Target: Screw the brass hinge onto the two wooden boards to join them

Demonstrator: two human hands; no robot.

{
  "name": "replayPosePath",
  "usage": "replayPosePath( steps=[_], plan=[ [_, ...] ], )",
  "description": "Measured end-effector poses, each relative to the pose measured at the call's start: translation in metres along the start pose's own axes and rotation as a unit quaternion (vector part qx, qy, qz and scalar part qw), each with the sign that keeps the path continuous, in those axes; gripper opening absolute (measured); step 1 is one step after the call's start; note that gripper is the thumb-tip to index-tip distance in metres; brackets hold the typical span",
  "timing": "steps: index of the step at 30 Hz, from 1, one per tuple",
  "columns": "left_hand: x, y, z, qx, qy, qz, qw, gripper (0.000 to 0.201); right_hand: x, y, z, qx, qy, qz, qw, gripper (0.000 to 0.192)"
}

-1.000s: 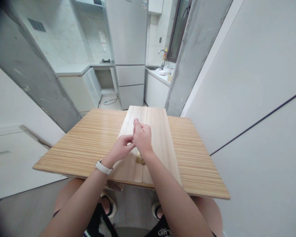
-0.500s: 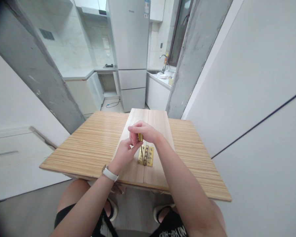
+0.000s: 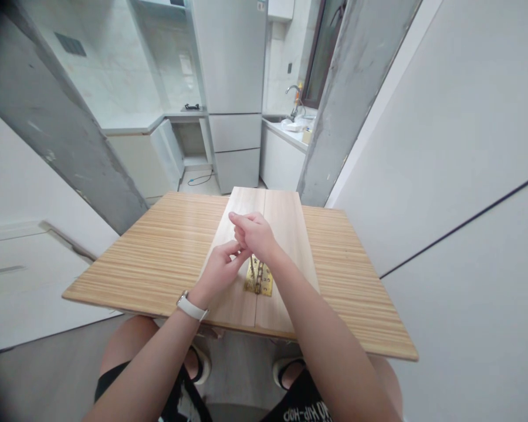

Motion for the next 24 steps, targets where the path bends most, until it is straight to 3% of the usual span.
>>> replayPosePath(
  steps=[10, 19, 24],
  plan=[
    [-0.007, 0.004, 0.001, -0.008, -0.034, 0.055, 0.998, 0.02, 0.006, 0.004, -0.004, 0.047, 0.066, -0.113, 0.99, 0.063],
    [-0.017, 0.005, 0.002, 0.011, -0.052, 0.128, 0.99, 0.021, 0.019, 0.01, -0.006, 0.104, 0.136, -0.225, 0.959, 0.064],
    [-0.018, 0.005, 0.008, 0.01, -0.055, 0.133, 0.989, 0.019, 0.024, 0.006, -0.004, 0.137, 0.153, -0.285, 0.936, 0.062]
  ],
)
Point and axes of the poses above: each hand's wrist, its own x-axis away from the middle knuckle, its own y-axis out of the back of the hand, z = x × y, the point moved 5 cm from there along -x, towards the middle knuckle, and after that the axes turned 4 degrees about -z, right-handed, at the moved point
